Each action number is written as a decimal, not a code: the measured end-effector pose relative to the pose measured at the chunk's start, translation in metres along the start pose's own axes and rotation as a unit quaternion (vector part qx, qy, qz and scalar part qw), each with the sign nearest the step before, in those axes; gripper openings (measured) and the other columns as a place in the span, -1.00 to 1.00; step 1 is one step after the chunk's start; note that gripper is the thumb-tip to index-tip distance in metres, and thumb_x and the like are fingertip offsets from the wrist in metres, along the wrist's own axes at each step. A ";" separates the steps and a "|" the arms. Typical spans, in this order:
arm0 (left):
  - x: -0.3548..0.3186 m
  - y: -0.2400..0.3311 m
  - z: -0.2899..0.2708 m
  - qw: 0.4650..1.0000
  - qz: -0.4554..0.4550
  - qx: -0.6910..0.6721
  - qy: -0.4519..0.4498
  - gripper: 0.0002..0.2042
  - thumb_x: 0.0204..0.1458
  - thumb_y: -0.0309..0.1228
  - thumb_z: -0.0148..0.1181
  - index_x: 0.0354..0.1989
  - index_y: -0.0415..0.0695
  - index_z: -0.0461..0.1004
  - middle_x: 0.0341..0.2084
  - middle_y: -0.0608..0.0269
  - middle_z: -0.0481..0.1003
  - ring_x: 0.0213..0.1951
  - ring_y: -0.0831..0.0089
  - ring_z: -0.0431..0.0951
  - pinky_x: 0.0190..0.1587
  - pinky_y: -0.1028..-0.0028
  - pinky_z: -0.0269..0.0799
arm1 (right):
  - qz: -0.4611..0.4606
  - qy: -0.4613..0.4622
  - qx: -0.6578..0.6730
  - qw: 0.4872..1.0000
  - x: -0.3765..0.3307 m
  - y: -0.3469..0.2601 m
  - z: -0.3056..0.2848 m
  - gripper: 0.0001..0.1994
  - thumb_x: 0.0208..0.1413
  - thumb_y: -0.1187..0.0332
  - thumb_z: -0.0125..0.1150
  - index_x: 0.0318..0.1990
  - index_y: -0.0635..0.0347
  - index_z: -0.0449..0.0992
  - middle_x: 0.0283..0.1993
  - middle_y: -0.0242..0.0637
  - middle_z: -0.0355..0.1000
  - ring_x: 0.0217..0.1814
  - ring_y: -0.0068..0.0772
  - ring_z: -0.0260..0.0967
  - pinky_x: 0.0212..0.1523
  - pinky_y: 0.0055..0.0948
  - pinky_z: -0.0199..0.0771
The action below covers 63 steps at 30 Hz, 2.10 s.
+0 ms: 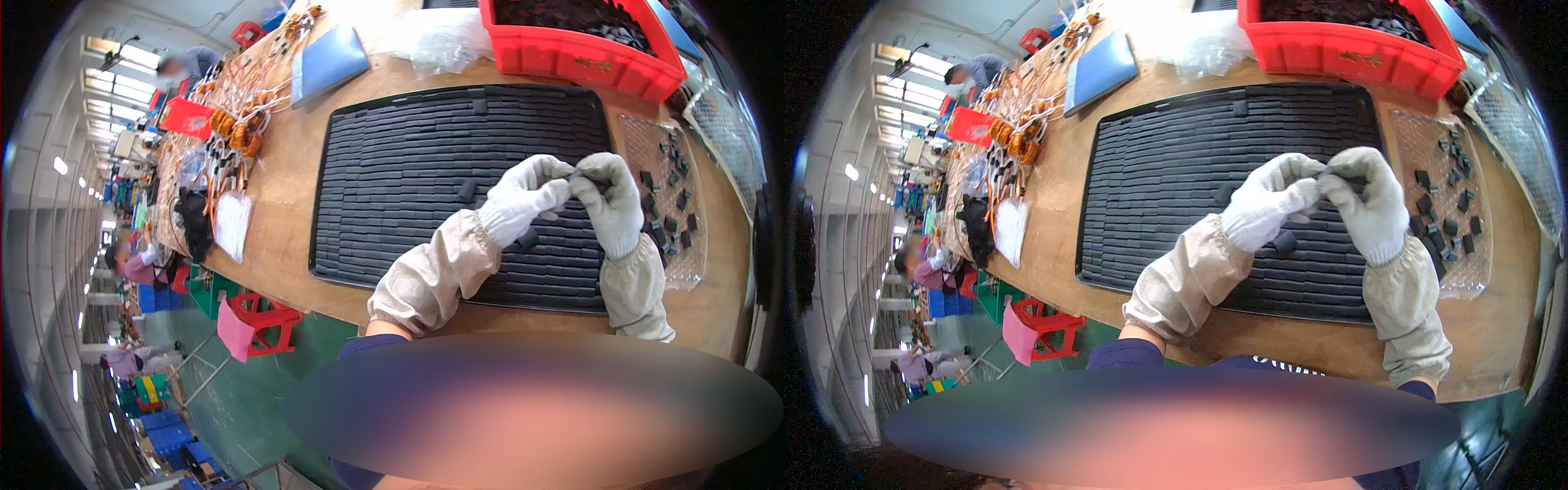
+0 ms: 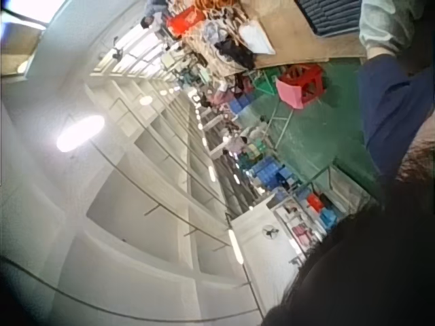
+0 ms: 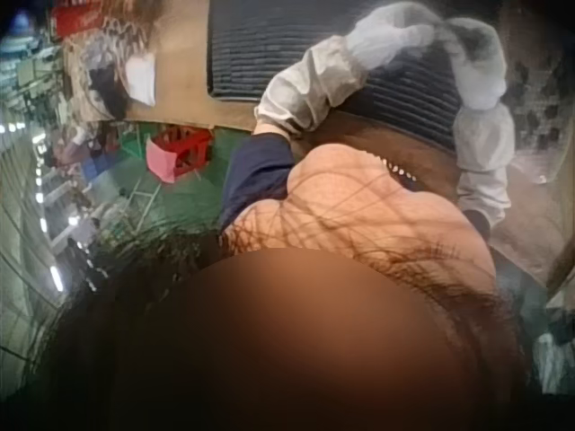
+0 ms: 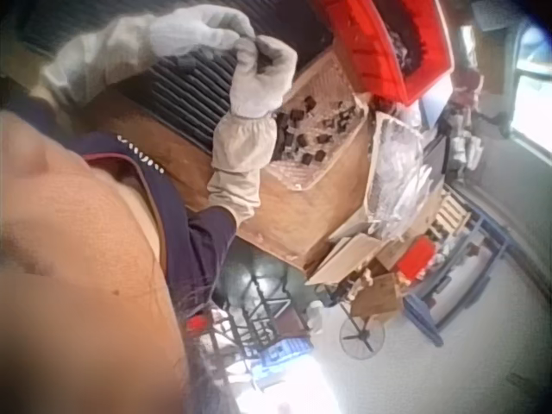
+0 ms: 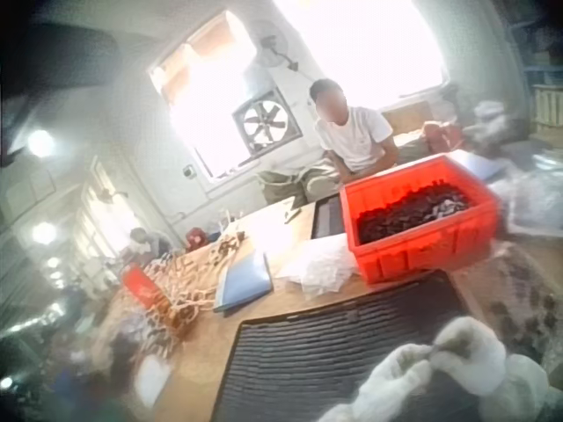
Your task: The person picks up small black rectangular components from a red bin and a table surface, then places them into a black tray with a grid pattern. The person wears white gloves and handles the items one by one, arranging them in rows within the tray.
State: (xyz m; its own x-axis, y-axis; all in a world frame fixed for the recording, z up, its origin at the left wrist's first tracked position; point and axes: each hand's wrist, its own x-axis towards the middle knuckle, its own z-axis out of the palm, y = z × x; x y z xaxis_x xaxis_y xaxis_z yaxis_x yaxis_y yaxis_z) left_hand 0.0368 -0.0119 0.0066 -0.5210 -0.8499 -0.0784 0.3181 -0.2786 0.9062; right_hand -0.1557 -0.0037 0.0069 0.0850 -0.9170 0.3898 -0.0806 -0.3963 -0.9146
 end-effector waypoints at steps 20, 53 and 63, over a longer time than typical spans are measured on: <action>0.016 -0.003 -0.015 0.998 -0.012 0.053 0.021 -0.71 0.28 -0.40 0.17 0.11 -0.24 0.44 -0.07 0.18 0.56 -0.07 0.40 0.60 0.06 0.33 0.56 | -0.202 -0.044 -0.243 0.948 0.028 -0.019 -0.027 -0.87 -0.01 0.43 0.38 -0.28 0.14 0.60 -0.24 -0.21 0.52 -0.15 -0.04 0.50 -0.10 -0.19 0.52; 0.130 0.055 -0.029 0.550 0.209 0.805 0.077 -0.69 0.09 -0.09 0.22 -0.01 0.20 0.63 0.15 0.05 0.42 0.16 -0.07 0.38 0.22 0.06 0.31 | 0.268 -0.007 -0.638 0.721 0.044 0.082 -0.200 -0.65 0.13 0.16 0.24 0.07 -0.06 0.51 0.08 -0.10 0.45 0.13 0.05 0.46 0.14 -0.06 0.47; 0.096 0.074 -0.119 0.494 0.039 0.849 0.187 -0.71 0.10 -0.16 0.25 -0.01 0.11 0.59 -0.09 -0.02 0.57 0.01 -0.02 0.55 0.06 0.10 0.45 | 0.270 -0.025 -0.652 0.708 0.046 0.081 -0.181 -0.62 0.07 0.41 0.23 0.09 0.08 0.48 0.07 0.06 0.47 0.15 0.13 0.46 0.09 0.00 0.52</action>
State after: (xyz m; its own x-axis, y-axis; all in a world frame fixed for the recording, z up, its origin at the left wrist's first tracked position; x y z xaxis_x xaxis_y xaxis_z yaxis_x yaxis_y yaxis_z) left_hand 0.1046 -0.1678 0.0170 -0.2758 -0.9402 0.1998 -0.9611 0.2672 -0.0693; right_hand -0.3383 -0.0861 -0.0303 -0.2749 -0.9614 -0.0129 -0.9606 0.2752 -0.0380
